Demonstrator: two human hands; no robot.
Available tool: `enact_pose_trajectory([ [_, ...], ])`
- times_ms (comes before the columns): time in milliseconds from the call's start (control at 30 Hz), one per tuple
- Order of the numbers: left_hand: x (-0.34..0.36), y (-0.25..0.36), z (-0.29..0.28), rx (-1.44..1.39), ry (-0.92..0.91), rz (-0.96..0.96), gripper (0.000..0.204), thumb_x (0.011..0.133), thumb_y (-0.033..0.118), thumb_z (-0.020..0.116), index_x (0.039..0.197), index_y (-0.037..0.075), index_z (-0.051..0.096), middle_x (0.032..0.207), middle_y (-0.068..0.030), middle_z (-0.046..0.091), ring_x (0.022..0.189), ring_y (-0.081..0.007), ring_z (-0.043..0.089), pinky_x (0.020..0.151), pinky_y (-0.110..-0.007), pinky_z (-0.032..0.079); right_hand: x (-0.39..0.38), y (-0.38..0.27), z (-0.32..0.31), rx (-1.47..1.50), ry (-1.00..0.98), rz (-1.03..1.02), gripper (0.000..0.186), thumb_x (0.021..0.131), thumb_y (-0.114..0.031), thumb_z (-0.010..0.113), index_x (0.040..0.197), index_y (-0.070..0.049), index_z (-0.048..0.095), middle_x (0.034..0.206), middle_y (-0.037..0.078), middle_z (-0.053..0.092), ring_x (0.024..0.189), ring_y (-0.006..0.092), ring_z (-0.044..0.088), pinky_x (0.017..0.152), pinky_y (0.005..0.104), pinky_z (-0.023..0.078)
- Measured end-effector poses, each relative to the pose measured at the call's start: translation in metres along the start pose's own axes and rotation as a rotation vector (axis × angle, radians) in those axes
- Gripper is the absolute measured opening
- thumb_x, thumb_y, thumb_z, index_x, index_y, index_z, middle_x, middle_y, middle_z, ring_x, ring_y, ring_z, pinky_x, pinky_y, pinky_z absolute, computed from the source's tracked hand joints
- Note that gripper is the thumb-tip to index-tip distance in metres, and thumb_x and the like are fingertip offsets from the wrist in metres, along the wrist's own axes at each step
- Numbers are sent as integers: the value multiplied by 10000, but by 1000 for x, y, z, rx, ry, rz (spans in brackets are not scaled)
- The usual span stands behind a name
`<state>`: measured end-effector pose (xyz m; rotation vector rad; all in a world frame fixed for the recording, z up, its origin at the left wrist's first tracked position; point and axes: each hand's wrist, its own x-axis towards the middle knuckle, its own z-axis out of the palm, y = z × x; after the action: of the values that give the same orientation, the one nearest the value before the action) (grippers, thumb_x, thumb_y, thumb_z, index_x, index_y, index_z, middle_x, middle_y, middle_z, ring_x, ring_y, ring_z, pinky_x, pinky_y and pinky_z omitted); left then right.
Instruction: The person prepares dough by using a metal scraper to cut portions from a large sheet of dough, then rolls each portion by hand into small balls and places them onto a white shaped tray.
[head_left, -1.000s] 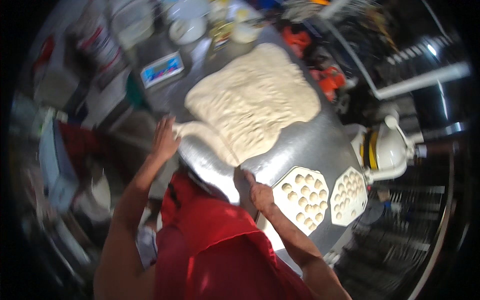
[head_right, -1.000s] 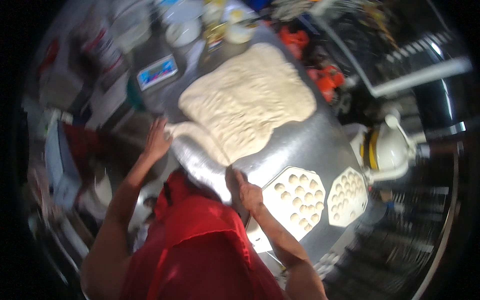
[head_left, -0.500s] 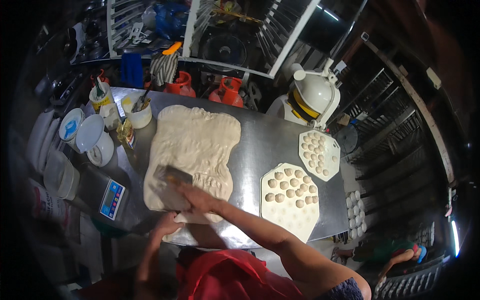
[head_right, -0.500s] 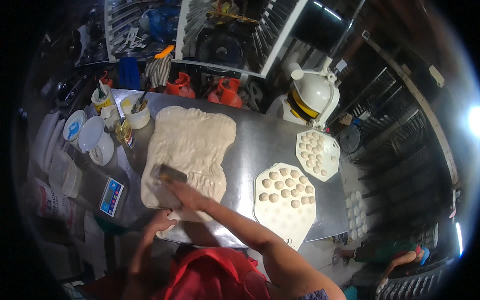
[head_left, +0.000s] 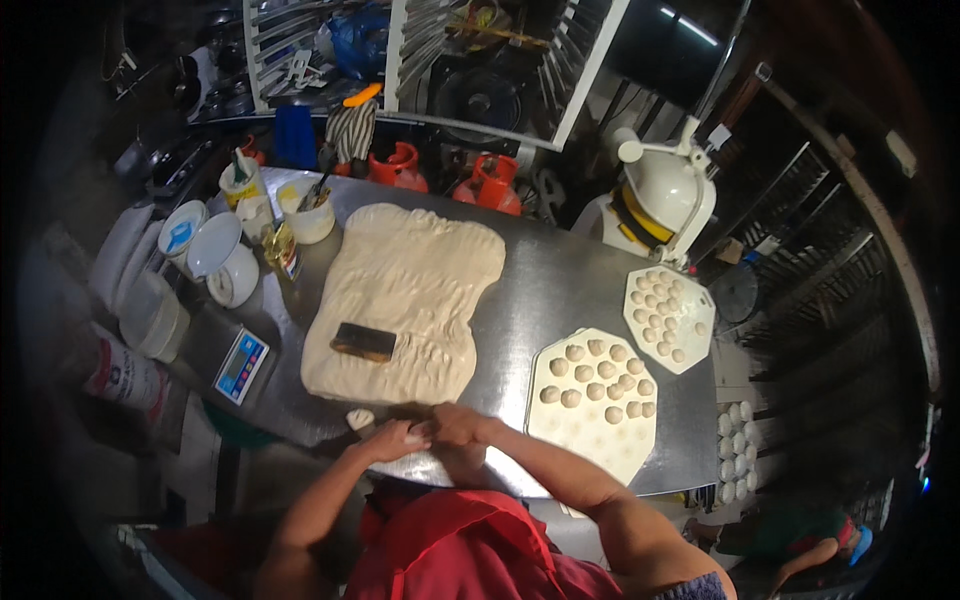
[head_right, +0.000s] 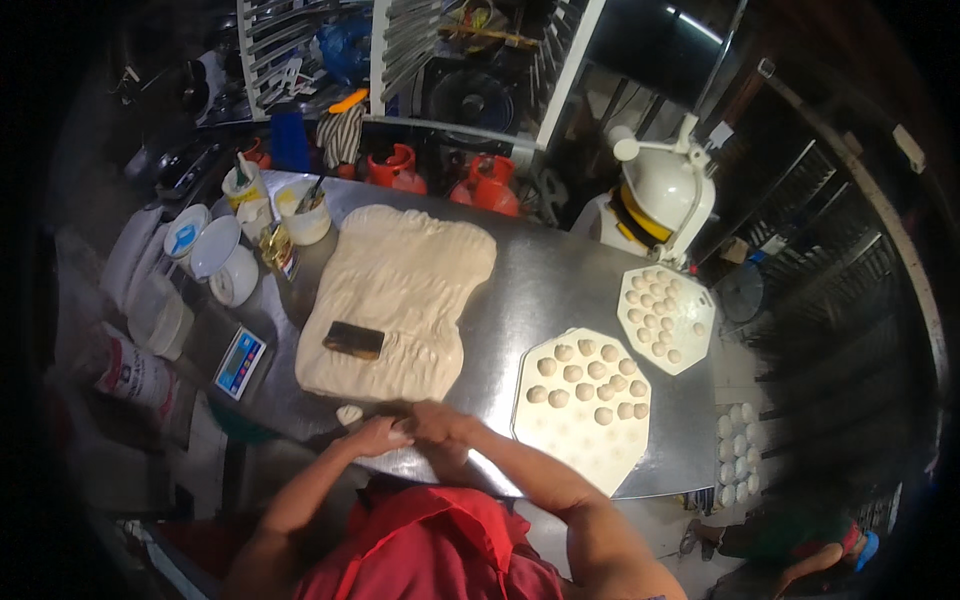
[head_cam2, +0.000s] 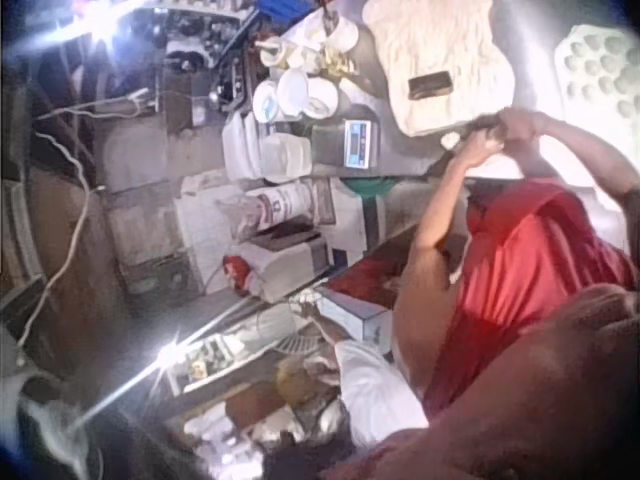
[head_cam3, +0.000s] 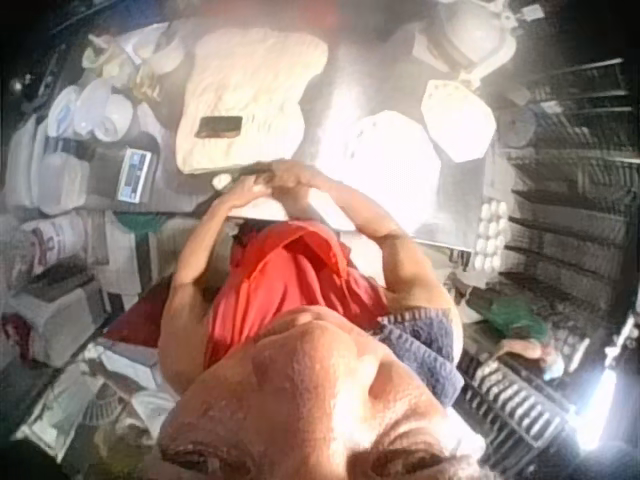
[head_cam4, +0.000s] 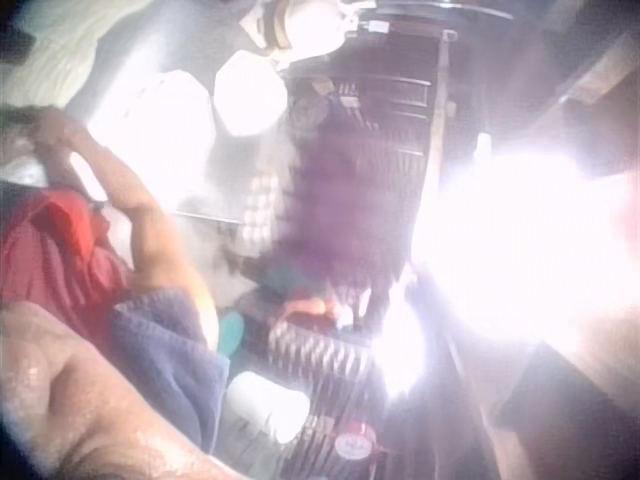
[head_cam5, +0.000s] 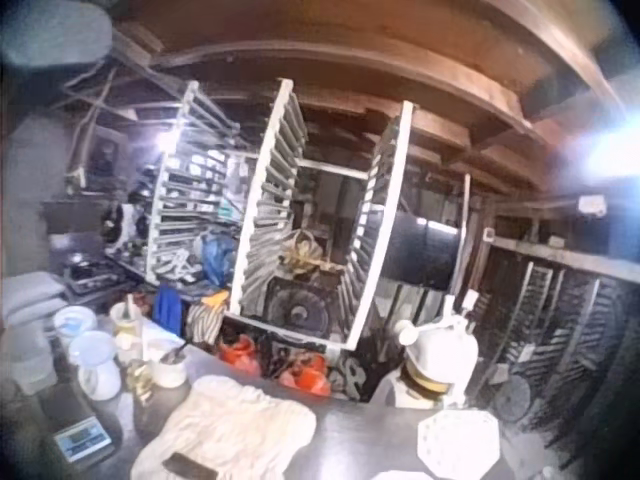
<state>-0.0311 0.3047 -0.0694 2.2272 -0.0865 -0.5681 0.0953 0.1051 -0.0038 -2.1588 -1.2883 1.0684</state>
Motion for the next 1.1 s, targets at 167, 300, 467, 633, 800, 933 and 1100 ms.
enact_pose_trajectory([
  [167,16,14,2,83,25,-133,512,1015,541,709,1274,100,713,1219,-243,736,1125,-423,708,933,-532,546,-52,33,-2,-239,402,-7,499,1019,-518,656,1193,-58,738,1003,225,765,960,419,741,854,542,566],
  [300,-10,30,9,210,-242,-156,482,991,531,731,1117,67,756,972,-226,769,980,-421,743,862,-514,558,-81,51,85,-189,320,64,621,1028,-456,647,1472,-24,607,1395,231,680,1333,380,625,1111,506,476],
  [467,-48,-14,28,140,-264,-79,563,1036,596,634,1155,59,759,974,-214,767,964,-417,742,868,-478,557,-28,68,89,-393,630,108,1029,1013,-686,533,1675,63,289,1755,299,247,1643,456,215,1328,553,202],
  [633,-46,-9,-78,27,-388,-356,556,1083,543,586,1043,8,732,823,-148,715,771,-292,704,745,-427,532,11,61,51,-346,841,326,1069,1004,-766,458,1666,60,312,1738,305,285,1633,469,227,1332,569,176],
  [800,-42,-13,-154,87,-534,-426,508,1083,497,606,990,8,707,733,-115,659,642,-230,632,651,-413,495,-78,37,135,-213,642,355,1022,1031,-722,452,1672,60,308,1735,297,305,1632,474,230,1332,567,175],
  [933,-76,-51,-147,63,-541,-411,465,1065,454,656,985,0,709,743,-126,661,681,-244,646,682,-413,496,-84,51,130,-275,544,312,991,1042,-703,444,1668,56,325,1732,299,313,1620,486,261,1324,580,198],
  [1100,-102,-88,-148,85,-399,-391,444,1060,424,669,976,-12,699,784,-146,670,743,-272,638,725,-444,486,-1,115,36,-380,859,381,1058,1008,-747,485,1685,42,286,1729,331,283,1626,492,241,1325,600,189],
])
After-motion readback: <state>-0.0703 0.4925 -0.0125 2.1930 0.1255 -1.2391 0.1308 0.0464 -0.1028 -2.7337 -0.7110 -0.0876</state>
